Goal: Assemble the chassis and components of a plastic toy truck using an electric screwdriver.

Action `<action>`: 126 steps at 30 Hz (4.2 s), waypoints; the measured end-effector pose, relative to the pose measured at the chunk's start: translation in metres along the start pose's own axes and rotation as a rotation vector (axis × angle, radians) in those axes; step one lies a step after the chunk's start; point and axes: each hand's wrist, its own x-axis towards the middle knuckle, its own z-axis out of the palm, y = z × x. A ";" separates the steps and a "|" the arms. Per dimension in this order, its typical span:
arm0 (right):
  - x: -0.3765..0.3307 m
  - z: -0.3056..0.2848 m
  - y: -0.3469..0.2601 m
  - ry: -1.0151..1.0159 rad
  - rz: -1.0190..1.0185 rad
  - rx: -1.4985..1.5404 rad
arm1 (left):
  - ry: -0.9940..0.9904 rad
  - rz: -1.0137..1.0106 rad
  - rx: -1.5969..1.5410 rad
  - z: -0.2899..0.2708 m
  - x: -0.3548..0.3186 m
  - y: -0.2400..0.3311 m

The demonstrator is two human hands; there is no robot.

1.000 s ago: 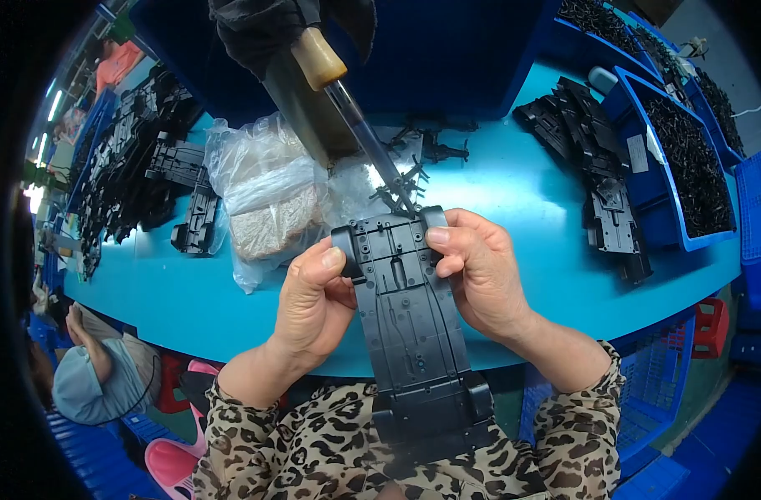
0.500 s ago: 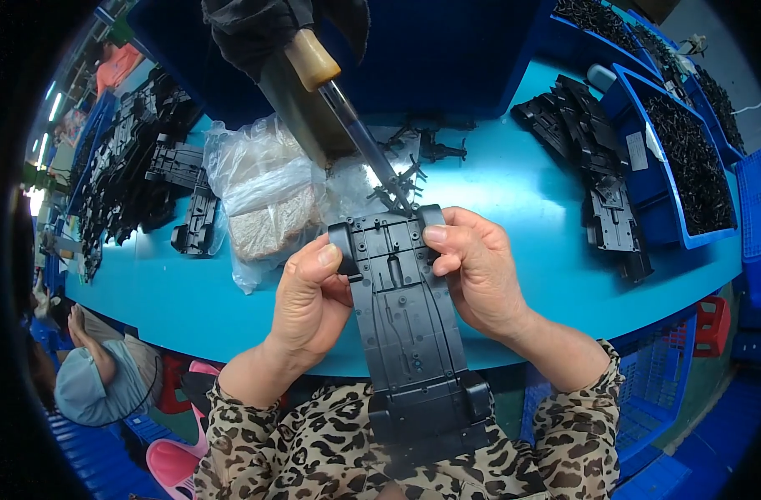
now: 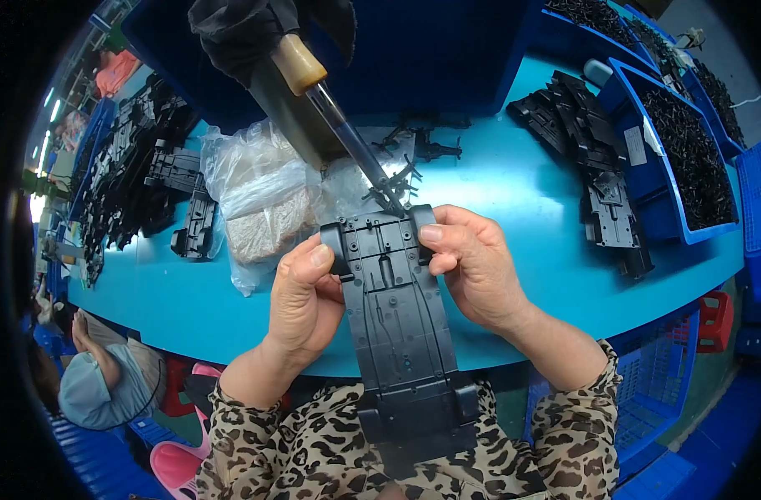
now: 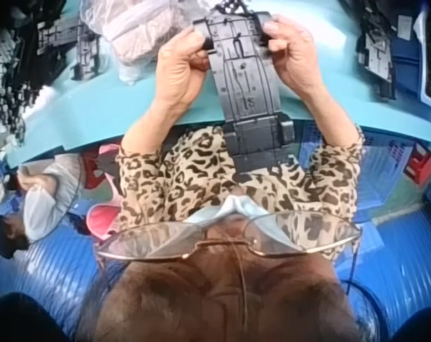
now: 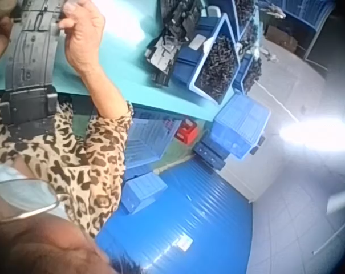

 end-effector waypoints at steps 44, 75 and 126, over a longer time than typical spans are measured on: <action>0.028 -0.002 -0.022 -0.020 0.219 -0.039 | 0.205 0.069 -0.184 -0.010 0.032 -0.005; 0.032 -0.001 -0.022 -0.021 0.191 -0.041 | 0.222 0.074 -0.237 -0.012 0.034 -0.005; 0.029 0.002 -0.021 0.004 0.163 -0.057 | 0.116 0.053 -0.310 -0.024 0.034 -0.012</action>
